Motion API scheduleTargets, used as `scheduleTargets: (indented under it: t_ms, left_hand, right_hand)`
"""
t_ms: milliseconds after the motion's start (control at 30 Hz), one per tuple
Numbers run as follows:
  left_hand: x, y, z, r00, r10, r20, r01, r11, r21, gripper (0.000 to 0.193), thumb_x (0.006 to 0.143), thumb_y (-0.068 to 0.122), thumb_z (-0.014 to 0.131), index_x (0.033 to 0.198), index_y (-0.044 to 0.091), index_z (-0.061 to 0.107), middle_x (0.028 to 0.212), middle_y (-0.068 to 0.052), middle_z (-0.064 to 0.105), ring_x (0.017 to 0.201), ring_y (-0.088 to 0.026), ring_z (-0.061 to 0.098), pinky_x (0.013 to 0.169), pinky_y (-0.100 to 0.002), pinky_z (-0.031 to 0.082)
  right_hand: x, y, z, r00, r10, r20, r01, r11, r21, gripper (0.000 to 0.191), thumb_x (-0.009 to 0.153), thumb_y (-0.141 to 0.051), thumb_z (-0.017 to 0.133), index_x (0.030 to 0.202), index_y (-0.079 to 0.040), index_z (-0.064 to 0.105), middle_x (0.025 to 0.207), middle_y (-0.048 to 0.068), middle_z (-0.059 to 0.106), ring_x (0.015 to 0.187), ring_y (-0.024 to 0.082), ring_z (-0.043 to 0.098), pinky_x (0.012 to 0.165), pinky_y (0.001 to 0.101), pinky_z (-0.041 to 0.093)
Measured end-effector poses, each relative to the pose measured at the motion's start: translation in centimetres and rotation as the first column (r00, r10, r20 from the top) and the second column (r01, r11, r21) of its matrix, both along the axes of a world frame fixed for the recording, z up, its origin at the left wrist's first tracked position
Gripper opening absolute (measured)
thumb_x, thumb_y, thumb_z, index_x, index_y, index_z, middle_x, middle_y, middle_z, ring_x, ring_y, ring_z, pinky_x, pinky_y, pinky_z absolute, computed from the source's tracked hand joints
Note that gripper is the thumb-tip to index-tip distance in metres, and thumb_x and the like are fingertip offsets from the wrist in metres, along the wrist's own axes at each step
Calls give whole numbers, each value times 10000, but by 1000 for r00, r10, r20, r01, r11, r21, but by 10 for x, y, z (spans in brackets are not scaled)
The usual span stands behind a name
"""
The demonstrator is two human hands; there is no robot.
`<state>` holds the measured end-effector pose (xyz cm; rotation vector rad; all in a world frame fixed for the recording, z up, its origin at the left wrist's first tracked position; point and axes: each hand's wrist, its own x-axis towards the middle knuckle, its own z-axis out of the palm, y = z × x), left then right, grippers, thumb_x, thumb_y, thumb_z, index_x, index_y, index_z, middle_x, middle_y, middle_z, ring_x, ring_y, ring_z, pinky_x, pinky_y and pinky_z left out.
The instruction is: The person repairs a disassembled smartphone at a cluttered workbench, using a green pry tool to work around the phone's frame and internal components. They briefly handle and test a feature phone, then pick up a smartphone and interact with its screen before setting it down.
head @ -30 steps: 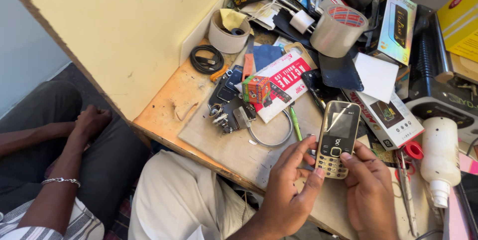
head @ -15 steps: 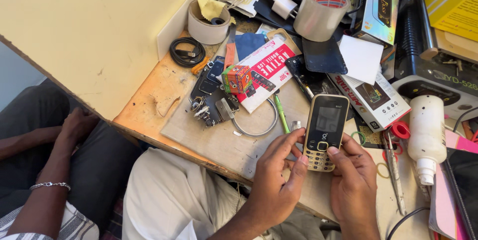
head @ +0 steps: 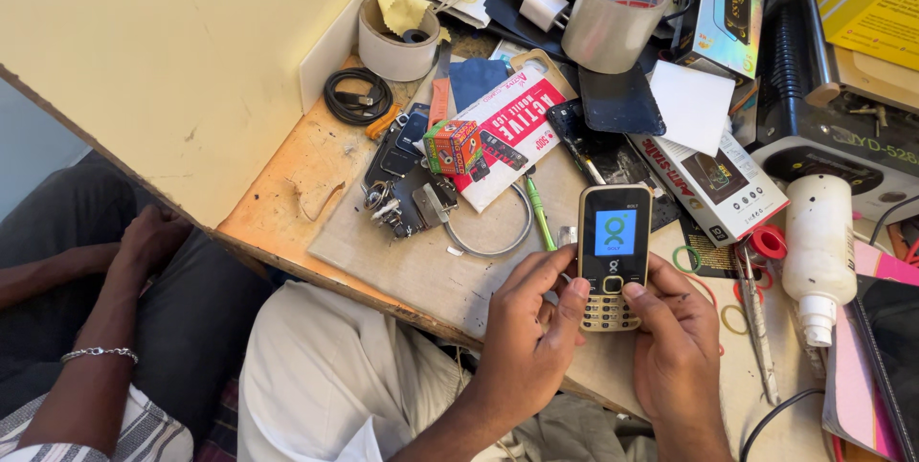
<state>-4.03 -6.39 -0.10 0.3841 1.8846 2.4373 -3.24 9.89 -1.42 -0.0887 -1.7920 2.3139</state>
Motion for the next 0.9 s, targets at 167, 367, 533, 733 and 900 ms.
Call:
scheduleTargets:
  t_ms: [167, 367, 533, 733, 900]
  left_hand:
    - [-1, 3, -5, 999, 41, -8, -40, 993, 109, 498, 1039, 179, 545, 1488, -24, 466, 1195, -71, 573, 942, -95, 602, 745, -248, 573]
    - [-8, 2, -20, 998, 40, 49, -55, 939, 340, 444, 1107, 265, 453, 1415, -44, 536, 1321, -124, 652, 1205, -144, 597, 1060, -313, 482]
    - [-12, 3, -27, 969, -61, 240, -90, 814, 574, 454, 1063, 315, 455, 1400, 15, 504, 1279, -110, 696, 1202, -130, 645, 1040, -304, 505]
    - [-9, -9, -23, 951, -169, 258, -70, 697, 714, 404, 1086, 346, 495, 1368, 57, 521, 1098, -134, 706, 820, -122, 655, 713, -308, 560]
    - [-11, -14, -18, 927, -184, 326, -108, 703, 703, 413, 1044, 352, 519, 1342, 67, 515, 1073, -138, 709, 853, -179, 694, 758, -353, 596]
  right_hand:
    - [16, -27, 11, 952, -267, -149, 299, 717, 630, 405, 992, -75, 602, 1383, 29, 618, 1129, 137, 757, 1011, 217, 705, 912, 347, 557]
    - [18, -37, 59, 910, 297, -288, 258, 136, 957, 639, 722, -232, 789, 1323, -68, 644, 1247, 222, 683, 1105, 386, 670, 873, 392, 539]
    - [-58, 6, 121, 953, 198, -229, 262, -163, 951, 488, 836, -191, 774, 1310, -151, 671, 1272, 76, 708, 1169, 309, 648, 977, 455, 527]
    - [-156, 22, 106, 921, 176, -346, 386, -323, 864, 290, 876, -235, 754, 1158, -189, 798, 1134, 104, 762, 979, 316, 712, 776, 448, 557]
    - [-166, 56, 117, 920, 32, -391, 392, -112, 913, 188, 1025, -214, 782, 1199, -145, 806, 905, 167, 725, 777, 319, 722, 716, 426, 571]
